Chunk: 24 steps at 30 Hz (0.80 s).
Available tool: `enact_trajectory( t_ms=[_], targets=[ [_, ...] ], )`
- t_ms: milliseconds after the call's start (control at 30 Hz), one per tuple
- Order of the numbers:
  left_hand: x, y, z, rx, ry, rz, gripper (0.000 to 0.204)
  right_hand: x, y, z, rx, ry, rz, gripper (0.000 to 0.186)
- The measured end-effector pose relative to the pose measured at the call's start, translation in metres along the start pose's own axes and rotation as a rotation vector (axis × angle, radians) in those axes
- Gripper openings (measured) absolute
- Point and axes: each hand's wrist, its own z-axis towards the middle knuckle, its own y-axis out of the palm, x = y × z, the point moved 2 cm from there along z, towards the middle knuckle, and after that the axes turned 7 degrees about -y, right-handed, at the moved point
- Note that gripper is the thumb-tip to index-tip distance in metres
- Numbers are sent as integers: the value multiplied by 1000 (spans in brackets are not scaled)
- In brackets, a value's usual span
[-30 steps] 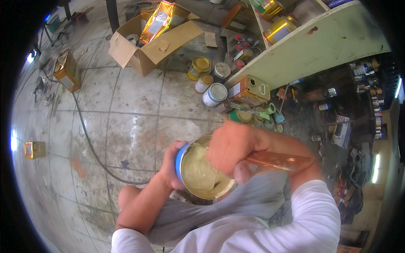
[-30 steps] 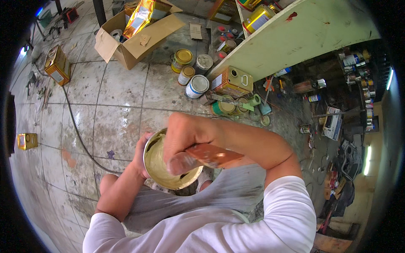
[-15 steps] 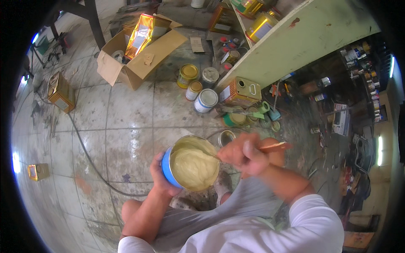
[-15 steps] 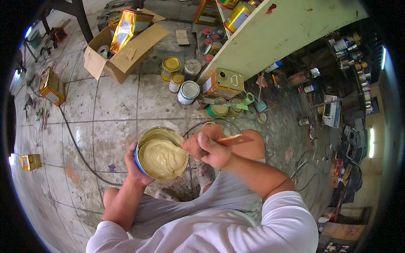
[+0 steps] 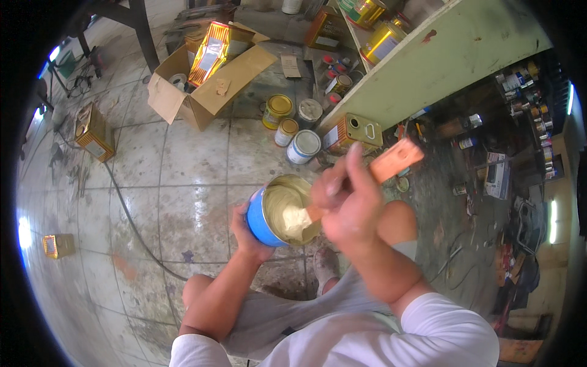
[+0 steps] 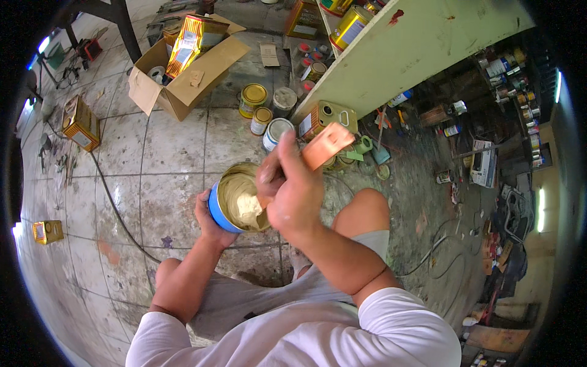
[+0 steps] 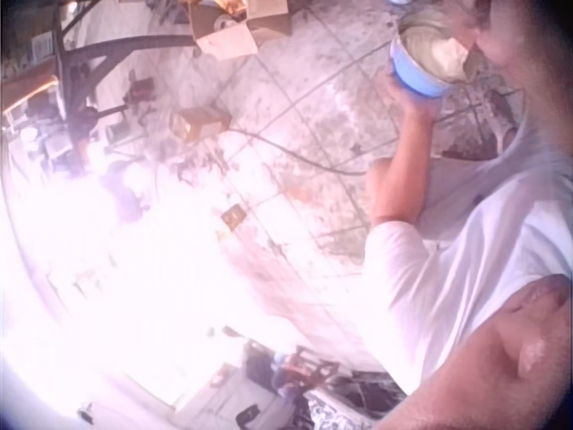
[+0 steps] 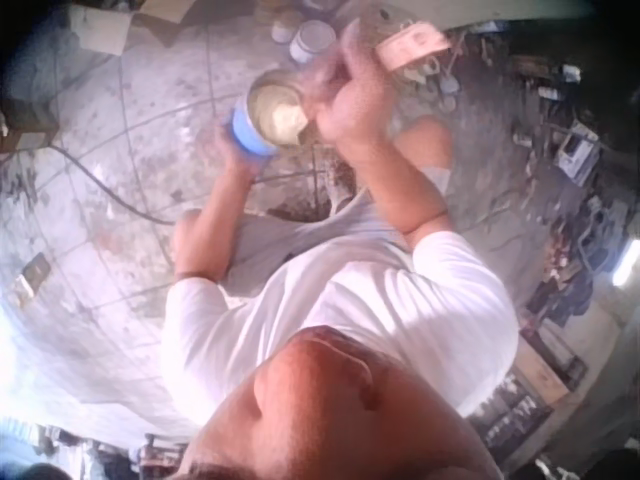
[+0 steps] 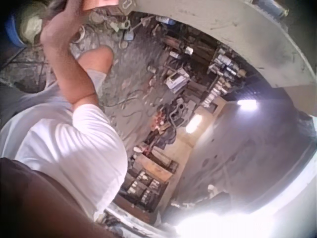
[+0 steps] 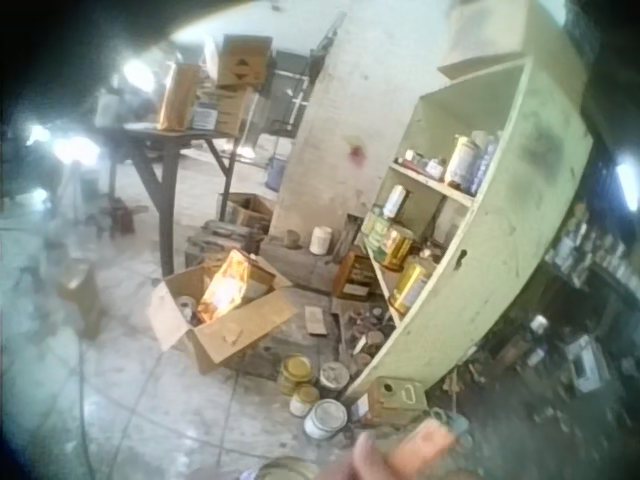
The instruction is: The person picks up a paint can and a wooden stick, then sits on the floor to stir the yellow paint thoroughly. After mixing, the person scrapes excess paint from the stick and closes the can with its lid.
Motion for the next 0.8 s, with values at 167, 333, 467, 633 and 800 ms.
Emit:
enact_trajectory(
  t_ms=[167,333,467,633,800],
  targets=[
    [4,11,-8,-53,-120,3,79,-33,-4,14,-120,-98,129,55],
    [3,14,-8,-126,-117,10,79,-20,-9,27,-129,-212,161,55],
    [0,13,-9,-129,-127,53,74,21,-6,28,-315,-154,164,53],
    [6,-4,-5,94,-92,-50,61,53,-16,15,-464,-71,298,56],
    [17,-4,-3,80,-80,-25,65,34,-23,11,-430,57,265,61]
  ],
)
